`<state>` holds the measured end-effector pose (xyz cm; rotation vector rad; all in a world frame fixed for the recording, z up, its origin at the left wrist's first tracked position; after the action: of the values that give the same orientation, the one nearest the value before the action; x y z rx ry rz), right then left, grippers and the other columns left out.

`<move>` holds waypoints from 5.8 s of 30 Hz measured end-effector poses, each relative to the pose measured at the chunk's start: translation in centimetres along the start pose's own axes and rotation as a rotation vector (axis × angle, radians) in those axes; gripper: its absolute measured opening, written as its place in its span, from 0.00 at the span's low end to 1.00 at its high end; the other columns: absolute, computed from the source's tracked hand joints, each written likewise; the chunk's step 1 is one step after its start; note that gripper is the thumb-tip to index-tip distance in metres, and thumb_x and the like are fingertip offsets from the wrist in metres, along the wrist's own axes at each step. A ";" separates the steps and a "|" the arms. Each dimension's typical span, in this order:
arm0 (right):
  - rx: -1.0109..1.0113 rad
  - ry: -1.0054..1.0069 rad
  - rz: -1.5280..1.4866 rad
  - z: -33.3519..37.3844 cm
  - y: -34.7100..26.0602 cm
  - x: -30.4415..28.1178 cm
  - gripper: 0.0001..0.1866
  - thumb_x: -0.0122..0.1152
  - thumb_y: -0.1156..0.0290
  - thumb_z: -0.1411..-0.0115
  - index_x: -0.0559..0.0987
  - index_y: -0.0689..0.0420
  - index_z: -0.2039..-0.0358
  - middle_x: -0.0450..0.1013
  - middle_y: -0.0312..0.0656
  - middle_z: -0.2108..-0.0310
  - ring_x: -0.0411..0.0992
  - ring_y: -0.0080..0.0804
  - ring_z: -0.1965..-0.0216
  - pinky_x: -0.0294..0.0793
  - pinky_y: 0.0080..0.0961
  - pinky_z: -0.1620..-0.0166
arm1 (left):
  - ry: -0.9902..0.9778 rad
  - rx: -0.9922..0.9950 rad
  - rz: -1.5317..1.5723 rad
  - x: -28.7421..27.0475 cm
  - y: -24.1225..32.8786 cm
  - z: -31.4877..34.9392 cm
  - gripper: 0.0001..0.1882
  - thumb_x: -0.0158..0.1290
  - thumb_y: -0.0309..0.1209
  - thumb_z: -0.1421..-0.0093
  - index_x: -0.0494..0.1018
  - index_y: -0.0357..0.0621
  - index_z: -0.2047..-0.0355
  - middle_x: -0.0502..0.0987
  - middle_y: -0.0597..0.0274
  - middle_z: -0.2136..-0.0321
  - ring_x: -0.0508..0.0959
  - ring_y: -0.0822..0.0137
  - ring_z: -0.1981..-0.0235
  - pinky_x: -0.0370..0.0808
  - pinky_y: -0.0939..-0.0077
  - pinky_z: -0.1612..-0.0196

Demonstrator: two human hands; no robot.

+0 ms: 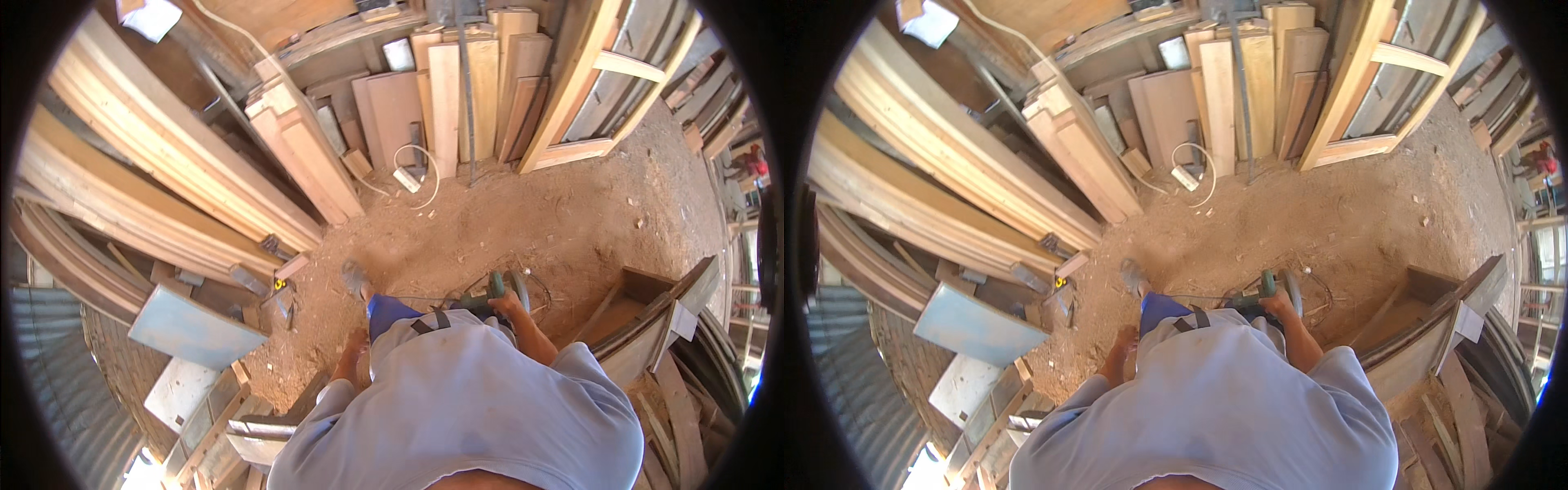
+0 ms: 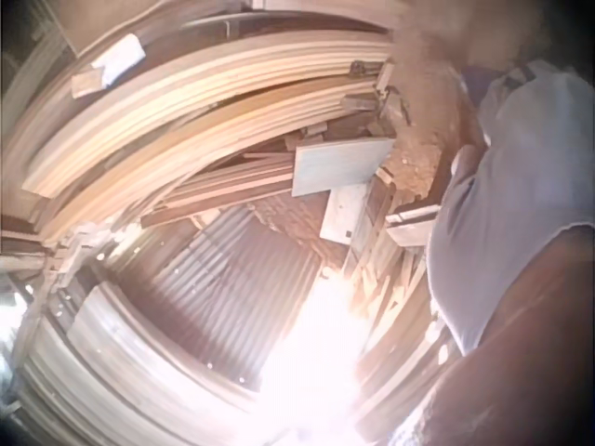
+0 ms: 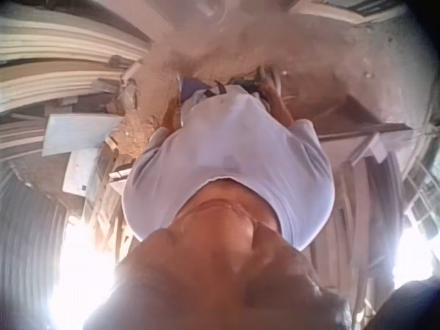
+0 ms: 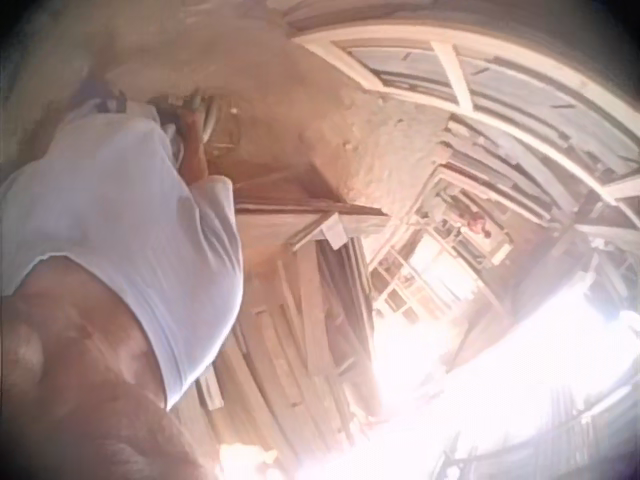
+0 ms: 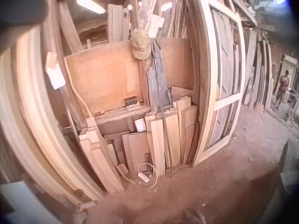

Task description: The person picks up large wooden boards and pieces of lumber, carrying them across a workshop floor covered in sawdust and placing them against stacks of other wood.

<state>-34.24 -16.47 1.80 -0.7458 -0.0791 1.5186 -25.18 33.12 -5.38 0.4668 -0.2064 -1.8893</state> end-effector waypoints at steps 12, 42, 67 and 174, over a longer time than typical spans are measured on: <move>0.320 0.162 -0.075 -1.3 5.7 -6.1 0.14 0.72 0.65 0.54 0.79 0.63 0.76 0.75 0.42 0.79 0.72 0.29 0.79 0.69 0.30 0.77 | -0.186 -0.056 -0.643 3.7 12.0 -5.9 0.16 0.45 0.38 0.40 0.76 0.39 0.71 0.75 0.53 0.81 0.75 0.59 0.81 0.70 0.60 0.80; 0.589 0.640 -1.154 -10.9 23.0 -41.8 0.11 0.74 0.75 0.57 0.80 0.66 0.76 0.75 0.43 0.77 0.73 0.33 0.76 0.70 0.33 0.73 | -0.591 0.359 -1.219 72.8 51.0 -1.6 0.14 0.50 0.43 0.42 0.76 0.46 0.67 0.76 0.60 0.76 0.76 0.63 0.76 0.70 0.64 0.77; 0.720 0.972 -0.827 -26.1 40.4 -97.7 0.17 0.68 0.64 0.56 0.81 0.64 0.70 0.79 0.50 0.72 0.78 0.38 0.68 0.76 0.33 0.64 | -0.790 1.104 -1.390 152.6 75.5 9.7 0.13 0.48 0.41 0.41 0.75 0.45 0.70 0.71 0.65 0.81 0.70 0.69 0.80 0.68 0.69 0.78; -1.024 -0.684 0.319 -138.2 -76.0 -229.7 0.13 0.54 0.65 0.38 0.75 0.63 0.72 0.72 0.42 0.79 0.69 0.29 0.78 0.67 0.29 0.72 | -0.108 0.612 1.895 232.1 182.0 2.1 0.15 0.53 0.32 0.61 0.72 0.41 0.70 0.75 0.58 0.74 0.75 0.59 0.70 0.74 0.62 0.58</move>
<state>77.46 -270.90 21.96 -1.0081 -1.3835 1.9672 61.16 -248.43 11.34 0.3014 -0.9089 0.0510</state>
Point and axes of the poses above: each hand's wrist, its own z-axis away from the middle knuckle, its own x-axis out of the palm, y = z × x, the point moved 2 cm from there along -z, towards the middle knuckle
